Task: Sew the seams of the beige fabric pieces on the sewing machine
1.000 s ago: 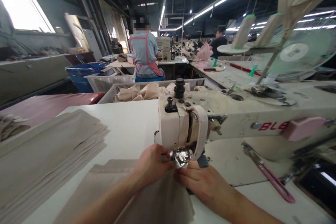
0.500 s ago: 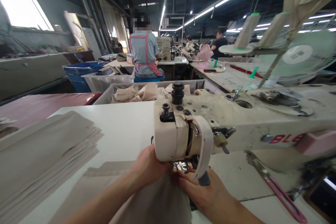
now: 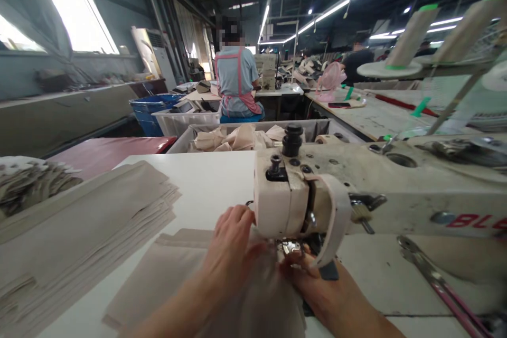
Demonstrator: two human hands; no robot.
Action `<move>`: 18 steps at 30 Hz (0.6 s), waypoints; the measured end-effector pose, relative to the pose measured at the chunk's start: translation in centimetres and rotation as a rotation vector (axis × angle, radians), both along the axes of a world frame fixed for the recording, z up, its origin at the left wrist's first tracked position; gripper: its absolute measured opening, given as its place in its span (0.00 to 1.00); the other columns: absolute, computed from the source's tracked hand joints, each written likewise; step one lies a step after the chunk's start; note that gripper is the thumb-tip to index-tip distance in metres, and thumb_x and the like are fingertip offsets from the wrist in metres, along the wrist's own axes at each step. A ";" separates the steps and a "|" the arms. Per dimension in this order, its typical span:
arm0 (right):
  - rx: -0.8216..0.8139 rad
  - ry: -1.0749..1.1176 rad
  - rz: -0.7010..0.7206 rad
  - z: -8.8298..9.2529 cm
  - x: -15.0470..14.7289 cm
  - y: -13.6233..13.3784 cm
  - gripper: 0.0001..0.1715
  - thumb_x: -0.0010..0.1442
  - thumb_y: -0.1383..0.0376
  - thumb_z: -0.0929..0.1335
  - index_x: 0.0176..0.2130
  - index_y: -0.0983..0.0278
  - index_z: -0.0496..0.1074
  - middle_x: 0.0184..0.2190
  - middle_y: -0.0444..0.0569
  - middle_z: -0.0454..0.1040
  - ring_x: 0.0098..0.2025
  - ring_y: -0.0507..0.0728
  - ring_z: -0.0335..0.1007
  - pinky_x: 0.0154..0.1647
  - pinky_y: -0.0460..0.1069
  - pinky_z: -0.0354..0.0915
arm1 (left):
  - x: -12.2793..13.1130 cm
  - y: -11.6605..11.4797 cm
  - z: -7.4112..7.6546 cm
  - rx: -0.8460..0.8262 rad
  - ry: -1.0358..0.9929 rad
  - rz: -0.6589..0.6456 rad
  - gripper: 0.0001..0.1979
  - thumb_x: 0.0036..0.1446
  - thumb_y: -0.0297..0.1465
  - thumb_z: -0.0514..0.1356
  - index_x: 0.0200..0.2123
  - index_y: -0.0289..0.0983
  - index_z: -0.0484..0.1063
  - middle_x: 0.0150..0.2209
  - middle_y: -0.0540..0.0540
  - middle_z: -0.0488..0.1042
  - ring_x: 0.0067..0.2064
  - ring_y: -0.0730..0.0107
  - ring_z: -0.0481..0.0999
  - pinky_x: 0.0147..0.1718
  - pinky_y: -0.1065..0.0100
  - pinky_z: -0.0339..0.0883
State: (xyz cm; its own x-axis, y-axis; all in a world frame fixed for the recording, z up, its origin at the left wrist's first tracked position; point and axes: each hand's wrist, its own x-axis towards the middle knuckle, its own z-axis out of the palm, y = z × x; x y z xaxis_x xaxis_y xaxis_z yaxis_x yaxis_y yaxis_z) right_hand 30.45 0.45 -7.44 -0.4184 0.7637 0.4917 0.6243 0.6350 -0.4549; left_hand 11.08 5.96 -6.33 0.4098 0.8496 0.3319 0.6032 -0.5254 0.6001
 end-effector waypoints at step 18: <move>-1.156 1.291 -0.211 -1.1 -4.5 -5.0 0.25 0.45 0.51 0.77 0.37 0.66 0.75 0.30 0.48 0.80 0.32 0.55 0.77 0.35 0.48 0.71 | -1.7 -5.5 -1.3 -0.449 -0.253 -0.146 0.15 0.45 0.22 0.62 0.38 0.37 0.66 0.35 0.48 0.70 0.38 0.67 0.69 0.39 0.68 0.65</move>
